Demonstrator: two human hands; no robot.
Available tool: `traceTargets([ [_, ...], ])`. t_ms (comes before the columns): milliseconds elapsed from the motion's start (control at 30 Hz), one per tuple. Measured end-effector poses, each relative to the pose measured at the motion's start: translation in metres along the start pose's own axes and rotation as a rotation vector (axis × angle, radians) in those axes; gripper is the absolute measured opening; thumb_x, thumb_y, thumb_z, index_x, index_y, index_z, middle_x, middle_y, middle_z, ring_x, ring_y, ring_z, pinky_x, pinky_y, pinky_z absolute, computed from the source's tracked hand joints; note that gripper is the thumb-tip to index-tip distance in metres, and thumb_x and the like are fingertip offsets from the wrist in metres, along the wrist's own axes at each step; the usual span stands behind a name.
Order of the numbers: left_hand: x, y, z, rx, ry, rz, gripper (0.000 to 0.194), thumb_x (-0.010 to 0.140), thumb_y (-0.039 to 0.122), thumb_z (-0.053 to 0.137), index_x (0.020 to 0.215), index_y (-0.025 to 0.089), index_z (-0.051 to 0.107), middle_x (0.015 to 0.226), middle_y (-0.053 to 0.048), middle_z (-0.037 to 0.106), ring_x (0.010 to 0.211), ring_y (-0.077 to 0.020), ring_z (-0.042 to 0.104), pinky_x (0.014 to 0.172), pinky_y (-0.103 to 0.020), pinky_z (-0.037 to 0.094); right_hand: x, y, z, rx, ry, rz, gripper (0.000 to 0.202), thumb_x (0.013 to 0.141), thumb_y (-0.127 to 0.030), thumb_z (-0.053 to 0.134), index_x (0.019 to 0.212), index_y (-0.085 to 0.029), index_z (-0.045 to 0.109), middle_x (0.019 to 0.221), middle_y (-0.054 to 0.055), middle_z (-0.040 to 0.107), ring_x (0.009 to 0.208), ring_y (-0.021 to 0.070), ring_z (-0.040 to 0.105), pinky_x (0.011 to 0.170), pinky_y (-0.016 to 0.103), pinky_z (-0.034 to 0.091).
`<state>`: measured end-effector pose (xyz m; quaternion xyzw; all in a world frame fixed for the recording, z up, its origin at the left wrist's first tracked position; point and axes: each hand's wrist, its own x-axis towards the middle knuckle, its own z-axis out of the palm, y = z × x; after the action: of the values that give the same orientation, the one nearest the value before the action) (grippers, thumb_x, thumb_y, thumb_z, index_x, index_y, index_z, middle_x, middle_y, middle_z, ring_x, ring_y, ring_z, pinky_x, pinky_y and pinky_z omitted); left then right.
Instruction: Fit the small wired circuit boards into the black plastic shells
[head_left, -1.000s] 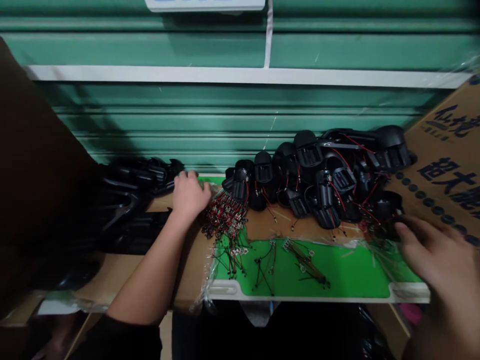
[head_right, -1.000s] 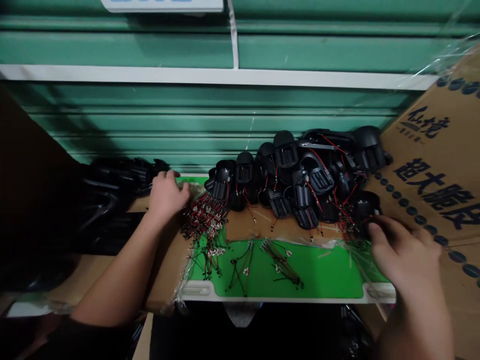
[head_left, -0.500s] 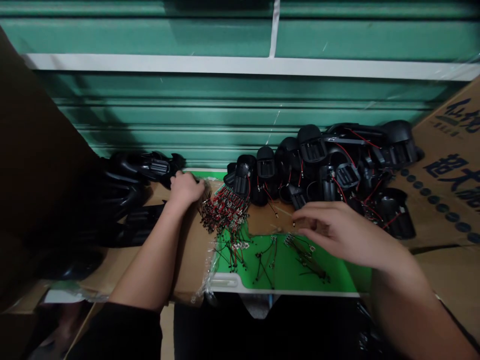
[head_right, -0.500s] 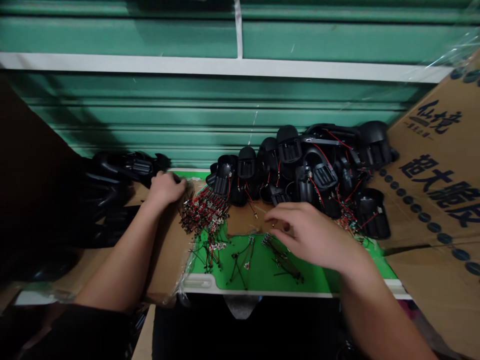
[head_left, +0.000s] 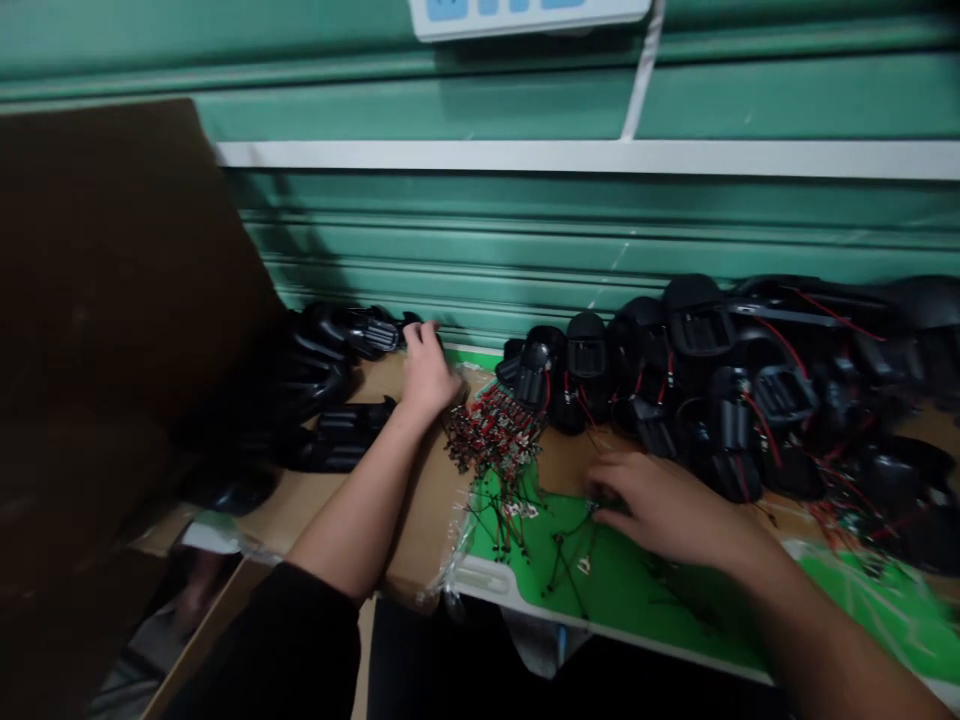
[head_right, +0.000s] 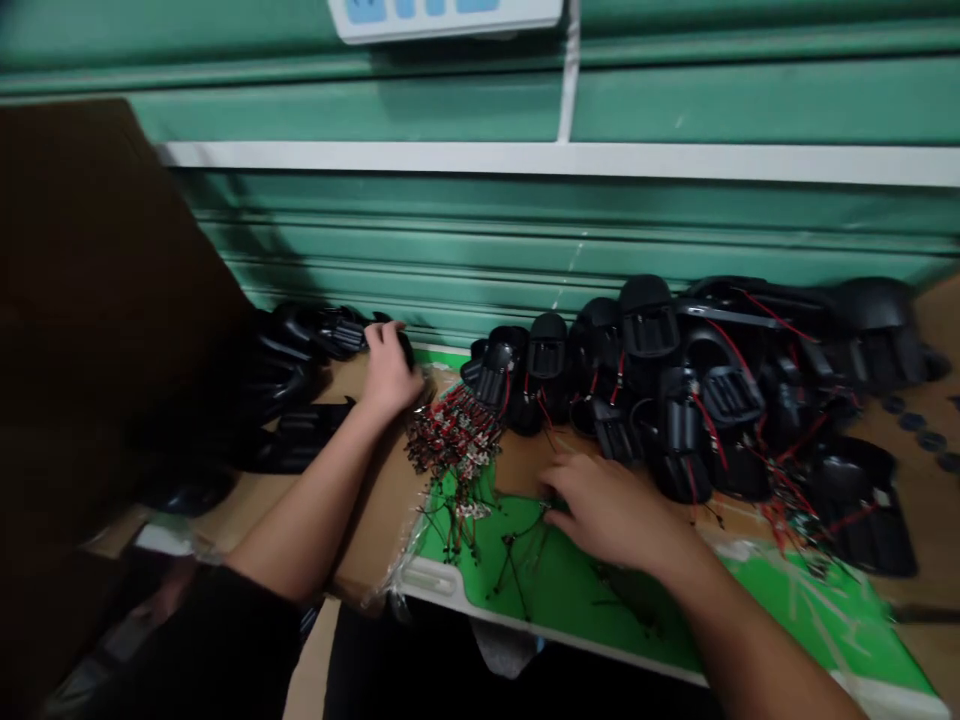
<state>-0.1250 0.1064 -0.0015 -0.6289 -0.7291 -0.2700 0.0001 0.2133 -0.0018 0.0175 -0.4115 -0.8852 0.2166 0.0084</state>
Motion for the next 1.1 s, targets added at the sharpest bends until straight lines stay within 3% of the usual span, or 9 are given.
traceTargets([
  [133,-0.003,0.001,-0.003,0.118,0.070,-0.206,0.084,0.086,0.036,0.072,0.155,0.007,0.034,0.154,-0.032,0.042,0.141,-0.0504,0.048,0.112,-0.064,0.045,0.003,0.001,0.004,0.020,0.012,-0.032,0.013,0.092,-0.022,0.070,0.104,-0.025,0.073,0.108,0.009,0.074,0.096,0.0275,0.071,0.082,0.040,0.053],
  [267,0.002,-0.006,-0.003,-0.031,-0.101,-0.379,0.092,0.082,0.039,0.078,0.152,-0.003,0.035,0.144,-0.041,0.052,0.128,-0.0491,0.063,0.103,-0.055,0.052,0.002,-0.009,-0.001,0.130,-0.015,-0.052,0.005,0.095,-0.023,0.066,0.092,-0.024,0.069,0.099,0.006,0.072,0.092,0.0248,0.069,0.080,0.038,0.053],
  [400,0.011,-0.017,-0.002,-0.127,-0.199,-0.366,0.064,0.071,0.037,0.087,0.120,0.003,0.067,0.115,-0.033,0.073,0.112,-0.0472,0.072,0.091,-0.048,0.055,0.000,-0.020,-0.011,0.375,0.015,-0.051,0.007,0.096,-0.032,0.070,0.092,-0.026,0.071,0.084,0.002,0.070,0.077,0.0194,0.065,0.068,0.032,0.051],
  [533,0.017,-0.013,-0.005,-0.232,-0.149,-0.282,0.033,0.079,0.038,0.080,0.100,0.013,0.074,0.101,-0.019,0.078,0.101,-0.0367,0.075,0.087,-0.041,0.055,0.004,-0.027,-0.012,0.795,0.193,0.000,0.019,0.095,-0.041,0.075,0.105,-0.025,0.075,0.086,0.003,0.074,0.074,0.0169,0.067,0.065,0.029,0.054],
  [600,0.014,-0.001,-0.010,-0.384,-0.064,-0.210,0.033,0.083,0.042,0.077,0.100,0.014,0.074,0.099,-0.012,0.078,0.096,-0.0289,0.073,0.085,-0.035,0.055,0.009,-0.028,-0.010,0.950,0.321,0.040,0.024,0.092,-0.041,0.079,0.107,-0.023,0.077,0.084,0.004,0.075,0.069,0.0150,0.066,0.060,0.027,0.052],
  [667,0.004,0.017,-0.014,-0.803,0.007,-0.157,0.034,0.079,0.041,0.081,0.096,0.013,0.073,0.087,-0.008,0.076,0.081,-0.0223,0.070,0.078,-0.032,0.054,0.015,-0.028,-0.006,1.035,0.443,0.090,0.026,0.088,-0.040,0.084,0.104,-0.021,0.079,0.077,0.002,0.073,0.059,0.0116,0.059,0.052,0.024,0.046],
  [767,-0.024,0.049,-0.018,-1.198,-0.344,-0.112,0.035,0.076,0.042,0.088,0.090,0.013,0.072,0.067,-0.002,0.069,0.062,-0.0156,0.063,0.068,-0.029,0.051,0.024,-0.024,0.001,1.171,0.558,0.174,0.032,0.084,-0.044,0.087,0.102,-0.019,0.079,0.067,0.000,0.068,0.050,0.0095,0.052,0.044,0.023,0.039],
  [867,-0.055,0.076,-0.019,-1.235,-0.602,-0.048,0.031,0.079,0.040,0.088,0.086,0.013,0.075,0.067,-0.003,0.070,0.061,-0.0135,0.062,0.064,-0.027,0.047,0.031,-0.019,0.007,1.258,0.619,0.210,0.035,0.081,-0.047,0.088,0.099,-0.018,0.080,0.061,-0.001,0.065,0.048,0.0092,0.051,0.044,0.023,0.038],
  [1100,-0.082,0.092,-0.006,-1.375,-0.738,-0.091,0.030,0.075,0.037,0.091,0.073,0.013,0.073,0.072,-0.002,0.071,0.067,-0.0139,0.062,0.068,-0.027,0.048,0.035,-0.020,0.014,1.247,0.701,0.230,0.035,0.079,-0.047,0.090,0.096,-0.018,0.082,0.058,-0.001,0.065,0.048,0.0094,0.051,0.044,0.023,0.036],
])
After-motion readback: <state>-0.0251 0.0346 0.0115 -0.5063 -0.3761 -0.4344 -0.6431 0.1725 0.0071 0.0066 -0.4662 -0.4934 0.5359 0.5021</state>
